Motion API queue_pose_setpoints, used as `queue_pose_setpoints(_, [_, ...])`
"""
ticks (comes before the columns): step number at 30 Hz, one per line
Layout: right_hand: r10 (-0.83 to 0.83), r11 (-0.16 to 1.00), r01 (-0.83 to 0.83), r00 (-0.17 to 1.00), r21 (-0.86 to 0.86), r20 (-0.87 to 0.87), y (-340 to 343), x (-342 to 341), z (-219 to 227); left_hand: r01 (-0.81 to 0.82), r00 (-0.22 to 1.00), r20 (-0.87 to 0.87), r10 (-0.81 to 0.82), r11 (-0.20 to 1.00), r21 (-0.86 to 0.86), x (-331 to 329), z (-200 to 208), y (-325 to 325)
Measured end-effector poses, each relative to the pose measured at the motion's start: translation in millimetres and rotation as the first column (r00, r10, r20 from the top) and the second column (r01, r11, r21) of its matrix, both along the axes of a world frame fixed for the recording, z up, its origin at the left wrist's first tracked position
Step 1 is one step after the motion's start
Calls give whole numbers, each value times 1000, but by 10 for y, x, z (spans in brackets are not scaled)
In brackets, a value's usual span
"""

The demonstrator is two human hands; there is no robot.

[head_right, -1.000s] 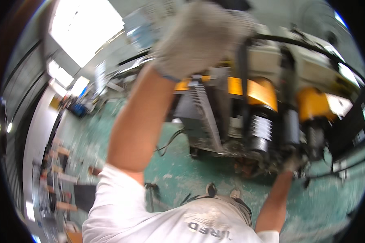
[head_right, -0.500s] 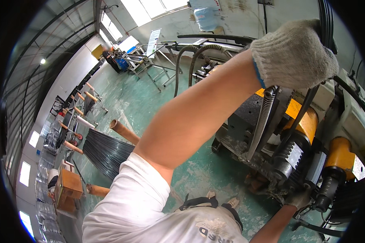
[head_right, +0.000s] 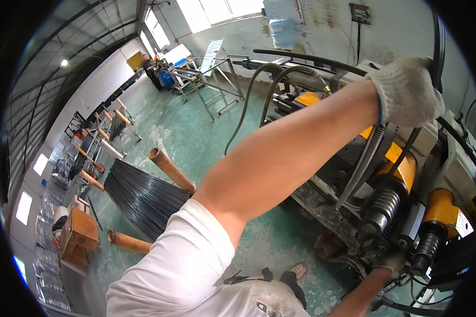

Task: The person repeatedly feeds bundles of long black metal rods into a bending machine, bends them, and stacks the finished pieces on a nearby rack. The worker wears gloves and handles the rods by hand, moving between the machine and the rack throughout the clip.

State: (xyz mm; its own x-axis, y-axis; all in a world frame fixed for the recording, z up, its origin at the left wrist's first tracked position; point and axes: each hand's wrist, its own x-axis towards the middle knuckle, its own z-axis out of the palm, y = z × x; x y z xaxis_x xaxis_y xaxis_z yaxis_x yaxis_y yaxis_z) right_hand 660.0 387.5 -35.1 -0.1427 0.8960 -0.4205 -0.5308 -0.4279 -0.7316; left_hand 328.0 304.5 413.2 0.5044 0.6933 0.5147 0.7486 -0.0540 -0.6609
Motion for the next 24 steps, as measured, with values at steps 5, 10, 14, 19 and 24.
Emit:
queue_pose_setpoints(5, [-33, 997, 21, 986, 72, 165, -952, -281, 887, 157, 805, 538, -250, 964, 213, 184, -202, -1375])
queue_pose_setpoints(10, [-280, 915, 170, 921, 366, 272, -1621, 226, 69, 288, -154, 975, -162, 936, 202, 507, -252, -3471])
queue_pose_setpoints(14, [-464, 673, -216, 621, 707, 631, -2000, -296, -588, -63, -356, 800, -484, 866, 496, 670, -935, -5144])
queue_pose_setpoints(19, [-348, 256, -641, 637, 723, 688, -3022, -1418, -2, -629, -142, 595, -791, 536, 563, 1320, -1570, -7181])
queue_pose_setpoints(24, [650, 602, -729, 684, 325, 331, -5267, -2388, 1114, -759, 308, 509, -804, 115, 641, 2447, -1982, -8586])
